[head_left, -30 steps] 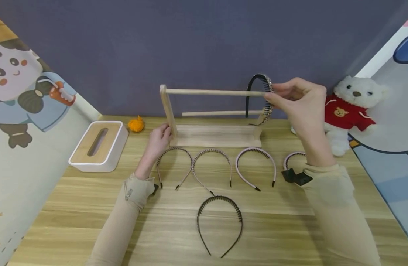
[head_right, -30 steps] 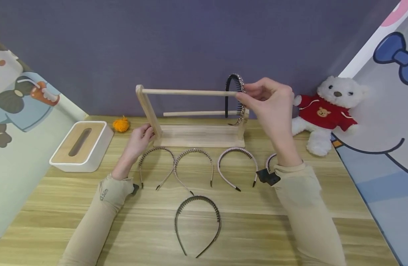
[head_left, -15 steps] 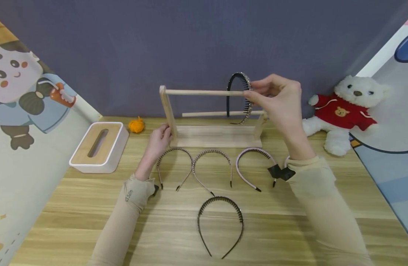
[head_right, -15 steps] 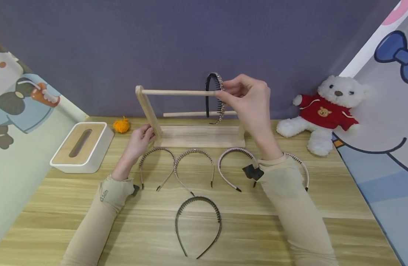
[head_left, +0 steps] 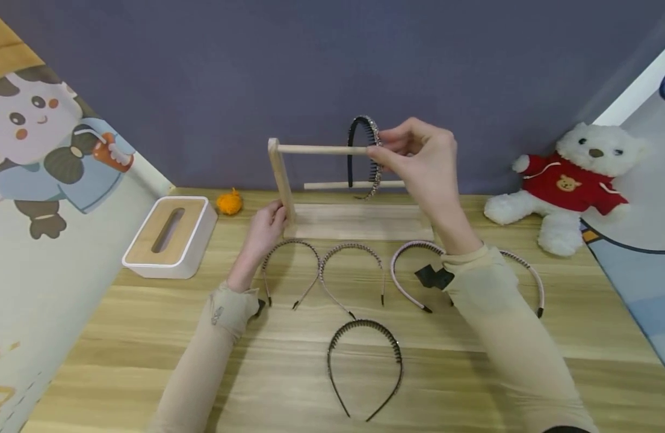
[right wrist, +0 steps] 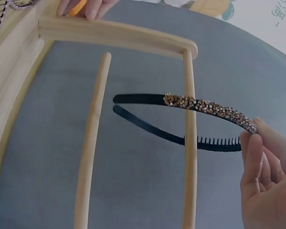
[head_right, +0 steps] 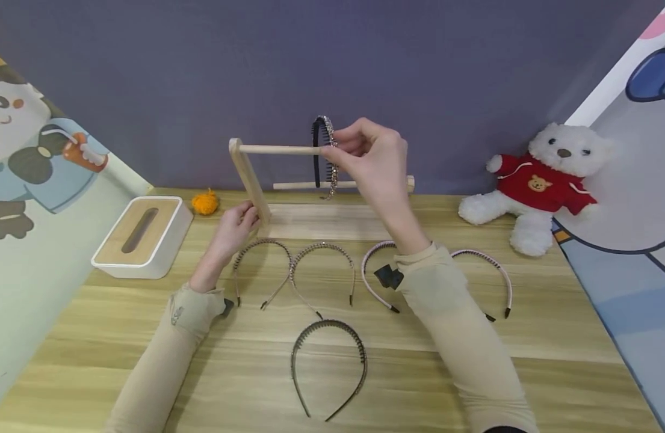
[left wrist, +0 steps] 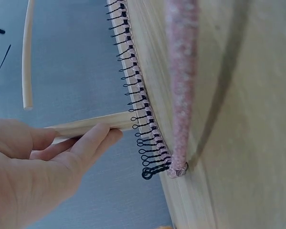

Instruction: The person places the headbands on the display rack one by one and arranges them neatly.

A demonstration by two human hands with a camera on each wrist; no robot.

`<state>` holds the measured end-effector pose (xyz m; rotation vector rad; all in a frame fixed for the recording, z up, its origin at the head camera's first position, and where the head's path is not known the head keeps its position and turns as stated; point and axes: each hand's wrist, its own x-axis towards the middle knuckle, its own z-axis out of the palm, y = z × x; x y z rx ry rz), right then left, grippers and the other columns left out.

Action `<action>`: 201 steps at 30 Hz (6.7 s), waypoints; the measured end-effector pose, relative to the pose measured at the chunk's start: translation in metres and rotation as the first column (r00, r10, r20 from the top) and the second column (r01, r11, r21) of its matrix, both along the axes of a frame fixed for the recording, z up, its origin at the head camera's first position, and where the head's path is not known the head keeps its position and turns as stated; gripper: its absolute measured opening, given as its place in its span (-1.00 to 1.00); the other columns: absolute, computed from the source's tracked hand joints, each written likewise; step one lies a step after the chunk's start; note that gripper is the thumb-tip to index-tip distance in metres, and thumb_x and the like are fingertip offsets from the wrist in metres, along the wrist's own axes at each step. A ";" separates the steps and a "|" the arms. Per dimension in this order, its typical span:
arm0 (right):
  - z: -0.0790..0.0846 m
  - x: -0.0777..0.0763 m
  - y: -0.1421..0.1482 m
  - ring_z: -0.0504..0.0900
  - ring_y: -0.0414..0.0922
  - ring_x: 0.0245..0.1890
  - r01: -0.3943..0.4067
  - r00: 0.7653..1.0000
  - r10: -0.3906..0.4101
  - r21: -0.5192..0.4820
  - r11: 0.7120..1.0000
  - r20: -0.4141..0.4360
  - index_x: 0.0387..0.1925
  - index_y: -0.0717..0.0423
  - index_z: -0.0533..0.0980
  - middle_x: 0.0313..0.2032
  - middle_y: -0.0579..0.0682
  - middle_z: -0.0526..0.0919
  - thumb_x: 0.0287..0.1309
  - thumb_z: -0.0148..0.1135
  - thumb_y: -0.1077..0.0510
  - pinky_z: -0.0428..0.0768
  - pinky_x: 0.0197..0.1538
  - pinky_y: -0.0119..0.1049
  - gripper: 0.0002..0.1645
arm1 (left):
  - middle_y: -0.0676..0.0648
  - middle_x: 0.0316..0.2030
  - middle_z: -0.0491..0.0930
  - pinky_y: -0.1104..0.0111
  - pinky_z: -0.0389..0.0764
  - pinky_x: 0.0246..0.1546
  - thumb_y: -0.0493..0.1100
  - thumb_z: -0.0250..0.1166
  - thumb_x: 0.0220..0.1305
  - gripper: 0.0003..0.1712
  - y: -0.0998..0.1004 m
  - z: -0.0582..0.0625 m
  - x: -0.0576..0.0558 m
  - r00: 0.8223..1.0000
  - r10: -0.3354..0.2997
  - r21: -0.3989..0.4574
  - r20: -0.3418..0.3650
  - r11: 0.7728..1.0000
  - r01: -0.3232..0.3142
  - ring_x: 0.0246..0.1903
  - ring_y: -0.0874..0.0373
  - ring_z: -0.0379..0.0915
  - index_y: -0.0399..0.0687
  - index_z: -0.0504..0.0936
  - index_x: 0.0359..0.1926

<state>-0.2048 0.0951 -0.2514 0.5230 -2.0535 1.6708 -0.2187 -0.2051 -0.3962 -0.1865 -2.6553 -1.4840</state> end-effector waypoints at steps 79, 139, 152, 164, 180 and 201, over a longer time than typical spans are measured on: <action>-0.021 -0.033 -0.114 0.75 -0.10 -0.35 -0.001 0.998 0.018 0.300 0.954 -0.053 -0.09 0.26 0.68 -0.29 0.08 0.80 0.16 0.65 0.10 0.71 -0.24 -0.37 -0.59 | -0.29 -0.30 0.59 0.42 0.54 -0.28 -0.26 -0.04 0.73 -0.64 -0.003 -0.008 -0.007 0.998 -0.044 0.088 -0.033 0.995 0.046 -0.27 0.00 0.48 -0.45 0.60 -0.09; -0.093 0.116 0.013 0.82 -0.03 -0.23 -0.205 0.969 0.086 0.552 0.808 0.233 -0.08 0.25 0.69 -0.17 0.10 0.82 0.26 0.52 0.32 0.78 -0.20 -0.31 -0.78 | -0.44 -0.12 0.64 0.53 0.38 -0.47 -0.22 -0.02 0.73 -0.57 -0.002 -0.002 0.000 0.998 0.002 0.069 0.062 0.998 -0.006 -0.37 0.14 0.40 -0.47 0.57 0.31; -0.128 0.135 0.032 0.79 -0.08 -0.29 -0.299 0.919 0.053 0.604 0.739 0.391 -0.10 0.22 0.66 -0.22 0.10 0.81 0.14 0.65 0.15 0.78 -0.23 -0.24 -0.63 | -0.41 -0.09 0.61 0.52 0.32 -0.50 -0.21 -0.05 0.74 -0.58 -0.002 0.001 -0.001 0.994 -0.005 0.086 0.106 0.996 -0.004 -0.49 0.25 0.22 -0.46 0.58 0.26; -0.157 0.140 0.044 0.63 -0.33 -0.42 -0.389 0.903 0.144 0.628 0.674 0.404 -0.16 0.17 0.61 -0.28 -0.07 0.72 -0.01 0.72 0.16 0.64 -0.35 -0.41 -0.54 | -0.43 -0.09 0.61 0.54 0.38 -0.46 -0.24 -0.04 0.74 -0.59 -0.001 -0.001 -0.002 0.996 -0.007 0.090 0.084 0.996 0.000 -0.41 0.21 0.32 -0.51 0.58 0.23; -0.163 0.144 0.044 0.59 -0.36 -0.39 -0.420 0.890 0.180 0.595 0.685 0.420 -0.19 0.18 0.60 -0.33 -0.17 0.64 0.02 0.69 0.27 0.66 -0.32 -0.42 -0.61 | -0.44 -0.01 0.62 0.52 0.37 -0.45 -0.20 -0.07 0.76 -0.55 -0.002 0.001 -0.001 0.994 -0.021 0.102 0.107 0.995 0.009 -0.43 0.22 0.26 -0.48 0.55 0.29; -0.162 0.143 0.045 0.63 -0.35 -0.40 -0.453 0.857 0.159 0.569 0.686 0.490 -0.23 0.21 0.70 -0.40 -0.20 0.70 0.11 0.62 0.31 0.68 -0.29 -0.39 -0.78 | -0.46 0.09 0.63 0.45 0.55 -0.24 -0.21 -0.08 0.76 -0.54 -0.002 0.001 0.000 0.995 -0.024 0.088 0.098 0.996 0.016 -0.12 -0.09 0.50 -0.47 0.51 0.36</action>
